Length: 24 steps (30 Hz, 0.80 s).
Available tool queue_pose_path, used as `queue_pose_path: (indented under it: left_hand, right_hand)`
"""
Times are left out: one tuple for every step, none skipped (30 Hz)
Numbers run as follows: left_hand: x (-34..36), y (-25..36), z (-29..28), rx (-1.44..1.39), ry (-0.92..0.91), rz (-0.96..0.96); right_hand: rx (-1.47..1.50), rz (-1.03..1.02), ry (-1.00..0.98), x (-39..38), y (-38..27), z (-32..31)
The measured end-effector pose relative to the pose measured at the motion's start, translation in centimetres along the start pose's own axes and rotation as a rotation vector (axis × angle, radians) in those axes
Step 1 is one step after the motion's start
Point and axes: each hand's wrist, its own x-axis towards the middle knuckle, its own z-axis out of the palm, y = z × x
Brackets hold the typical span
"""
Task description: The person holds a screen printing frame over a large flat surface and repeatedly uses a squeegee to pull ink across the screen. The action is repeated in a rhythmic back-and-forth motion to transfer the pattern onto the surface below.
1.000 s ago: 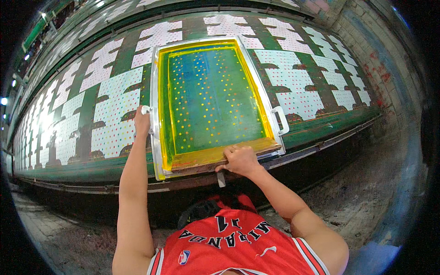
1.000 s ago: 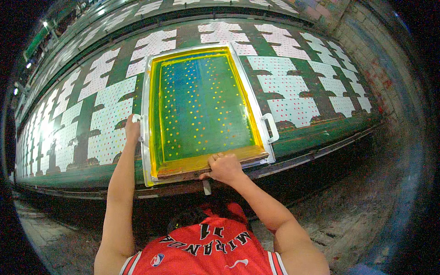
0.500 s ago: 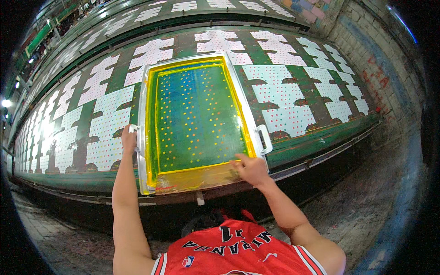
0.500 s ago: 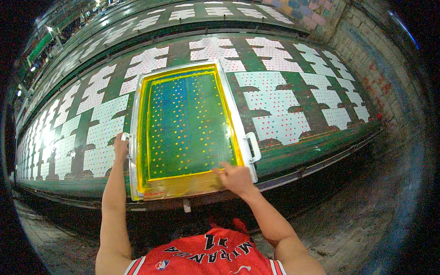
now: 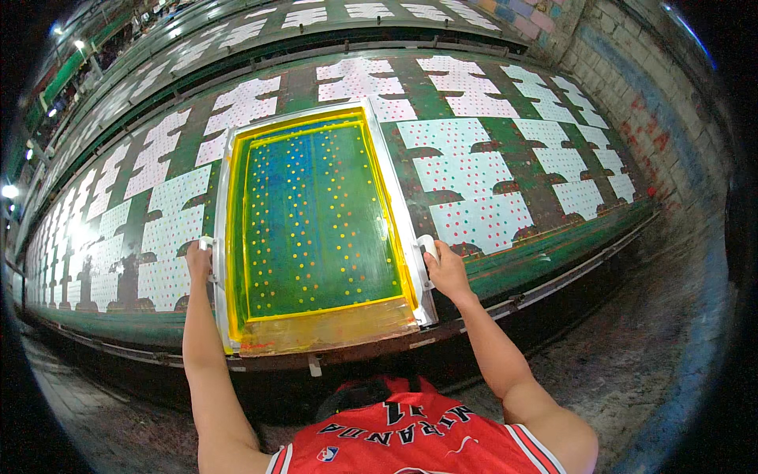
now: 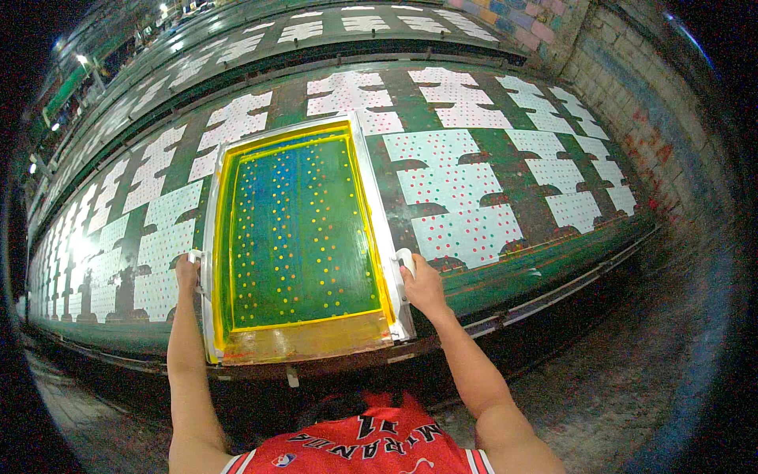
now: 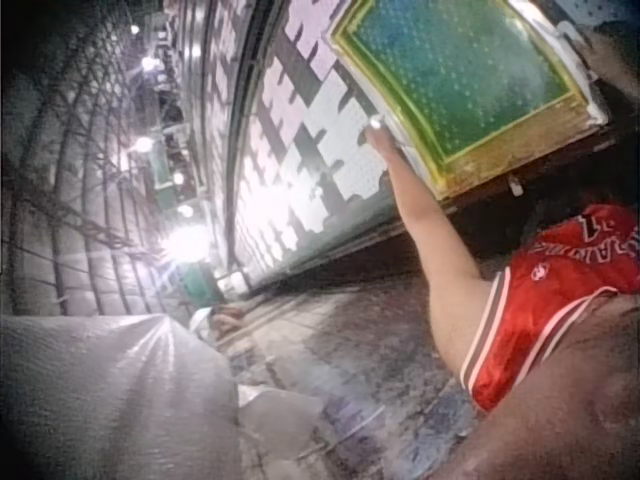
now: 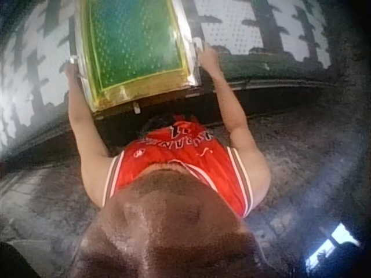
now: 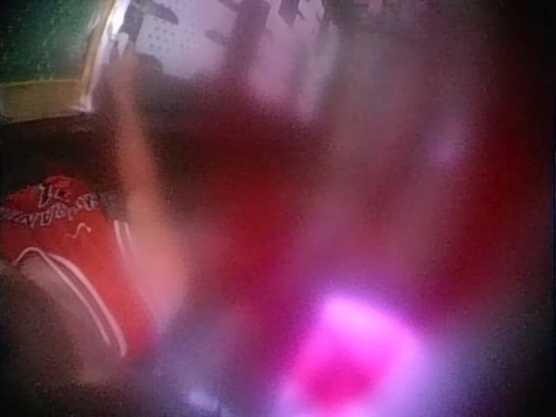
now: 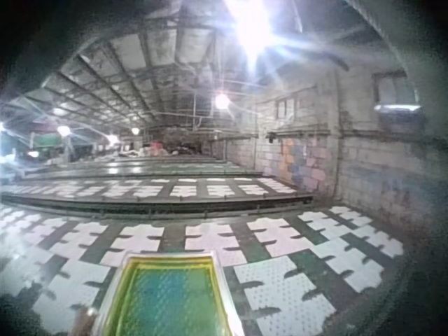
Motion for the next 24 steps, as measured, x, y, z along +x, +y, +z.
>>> queue_pose_path:
  left_hand:
    - [-0.2, 0.3, -0.1, 0.018, -0.013, -0.013]
    - [-0.2, 0.5, -0.1, -0.034, 0.013, -0.027]
    - [-0.2, 0.7, -0.2, 0.012, 0.026, 0.022]
    - [-0.2, 0.8, -0.2, 0.050, 0.031, 0.044]
    - [-0.2, 0.8, -0.2, 0.085, 0.027, 0.031]
    - [-0.2, 0.9, -0.2, 0.074, 0.028, 0.040]
    - [-0.3, 0.9, -0.3, 0.062, 0.021, 0.017]
    - [-0.4, 1.0, -0.2, 0.050, 0.003, -0.024]
    - [-0.5, 1.1, -0.2, 0.054, 0.016, 0.029]
    - [-0.5, 1.3, -0.4, 0.062, 0.019, 0.065]
    - [-0.4, 1.5, -0.4, 0.091, 0.005, 0.060]
    - [-0.9, 1.4, -0.6, 0.038, 0.027, 0.059]
    - [-0.7, 1.6, -0.6, 0.009, -0.033, -0.021]
    - [-0.4, 1.6, -1.0, -0.020, -0.078, -0.084]
    - [0.0, 1.8, -1.2, -0.049, -0.120, -0.173]
    - [0.0, 1.7, -1.4, -0.009, -0.002, 0.035]
    - [0.7, 2.0, -1.8, 0.053, 0.030, 0.066]
    - [1.5, 2.3, -2.5, 0.102, 0.034, 0.075]
    - [2.1, 2.6, -3.0, 0.177, 0.037, 0.026]
    - [2.7, 3.3, -3.3, 0.184, 0.004, -0.045]
    - [3.0, 4.2, -3.3, 0.132, -0.003, -0.006]
    - [3.0, 5.2, -3.4, 0.093, -0.026, -0.042]
    - [2.9, 6.5, -3.4, 0.055, -0.047, -0.076]
    - [2.6, 8.1, -2.8, 0.031, -0.019, -0.011]
  right_hand:
    - [0.005, 0.030, -0.007, 0.2, 0.1, 0.2]
    - [0.017, 0.060, -0.016, 0.4, 0.2, 0.4]
    - [0.030, 0.103, -0.027, 0.6, 0.4, 0.5]
    - [0.037, 0.103, -0.033, 0.8, 0.5, 0.6]
    - [0.045, 0.118, -0.043, 0.9, 0.7, 0.6]
    - [0.061, 0.151, -0.059, 1.1, 0.9, 0.7]
    - [0.067, 0.135, -0.060, 1.2, 1.0, 0.8]
    - [0.081, 0.137, -0.066, 1.3, 1.2, 0.9]
    - [0.106, 0.165, -0.083, 1.3, 1.3, 1.0]
    - [0.090, 0.123, -0.072, 1.4, 1.4, 1.1]
    - [0.088, 0.109, -0.072, 1.4, 1.4, 1.2]
    - [0.087, 0.097, -0.074, 1.3, 1.3, 1.2]
    - [0.110, 0.128, -0.071, 1.2, 1.2, 1.2]
    - [0.135, 0.157, -0.066, 1.2, 1.0, 1.2]
    - [0.163, 0.183, -0.059, 1.2, 0.6, 1.1]
    - [0.212, 0.215, -0.047, 1.2, 0.3, 1.0]
    - [0.260, 0.246, -0.034, 1.2, -0.1, 0.7]
    - [0.319, 0.291, -0.029, 1.2, -0.4, 0.3]
    - [0.327, 0.285, -0.028, 1.2, -0.6, -0.2]
    - [0.349, 0.292, -0.036, 1.4, -0.8, -0.8]
    - [0.394, 0.290, -0.047, 1.7, -0.9, -1.4]
    - [0.417, 0.301, -0.013, 2.0, -0.9, -2.1]
    - [0.397, 0.289, 0.001, 2.5, -0.7, -3.0]
    - [0.395, 0.280, 0.014, 3.2, -0.2, -4.3]
